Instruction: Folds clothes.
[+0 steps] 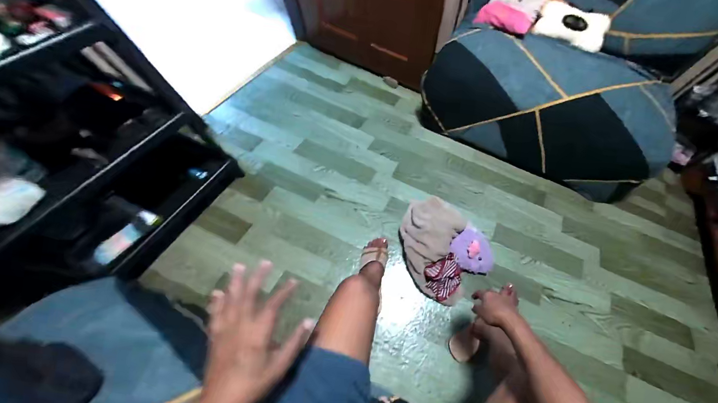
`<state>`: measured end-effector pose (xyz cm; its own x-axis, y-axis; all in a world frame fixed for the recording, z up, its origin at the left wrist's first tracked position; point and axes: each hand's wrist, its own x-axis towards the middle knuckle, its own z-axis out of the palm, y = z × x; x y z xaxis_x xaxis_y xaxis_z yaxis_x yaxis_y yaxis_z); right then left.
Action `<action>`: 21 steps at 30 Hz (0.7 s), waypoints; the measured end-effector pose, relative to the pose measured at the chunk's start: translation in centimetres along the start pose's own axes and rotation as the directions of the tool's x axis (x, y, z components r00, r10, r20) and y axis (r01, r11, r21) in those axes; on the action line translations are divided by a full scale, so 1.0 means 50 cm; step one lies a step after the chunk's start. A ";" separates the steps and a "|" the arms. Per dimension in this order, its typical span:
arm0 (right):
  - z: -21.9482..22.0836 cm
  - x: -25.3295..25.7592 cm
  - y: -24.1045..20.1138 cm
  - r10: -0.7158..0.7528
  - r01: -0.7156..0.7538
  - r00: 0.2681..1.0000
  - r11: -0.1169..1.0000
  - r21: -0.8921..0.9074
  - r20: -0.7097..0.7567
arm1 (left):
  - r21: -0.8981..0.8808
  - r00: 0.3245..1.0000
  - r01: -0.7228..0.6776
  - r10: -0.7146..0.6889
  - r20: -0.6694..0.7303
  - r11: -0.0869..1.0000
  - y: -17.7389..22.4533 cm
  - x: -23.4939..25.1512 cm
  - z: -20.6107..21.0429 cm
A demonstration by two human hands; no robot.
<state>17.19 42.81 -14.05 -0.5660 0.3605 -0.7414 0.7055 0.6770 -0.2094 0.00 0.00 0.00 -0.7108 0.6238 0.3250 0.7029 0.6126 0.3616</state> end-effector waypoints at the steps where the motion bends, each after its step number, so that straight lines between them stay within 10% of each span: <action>1: 0.002 0.027 -0.005 0.007 -0.007 1.000 0.999 -0.033 0.000 | -0.051 0.994 -0.056 0.061 0.086 0.997 0.024 0.027 0.056; 8: 0.106 0.244 -0.091 -0.068 0.078 0.995 0.986 -0.150 0.073 | -0.148 0.842 0.057 0.032 0.539 0.987 0.066 0.124 0.245; 15: 0.134 0.345 -0.114 -0.037 0.053 0.989 0.993 -0.104 0.146 | -0.222 0.838 0.002 0.119 0.532 0.975 0.071 0.146 0.251; 21: -0.024 0.205 -0.106 -0.115 0.205 0.953 0.927 0.315 -0.281 | -0.221 0.865 -0.010 0.120 0.487 0.975 0.070 0.138 0.267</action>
<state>7.14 43.69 -19.76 -0.7401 0.4464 -0.5030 0.6725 0.4989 -0.5467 -2.07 12.93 -8.18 -0.5177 0.8495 -0.1012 0.6869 0.4833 0.5427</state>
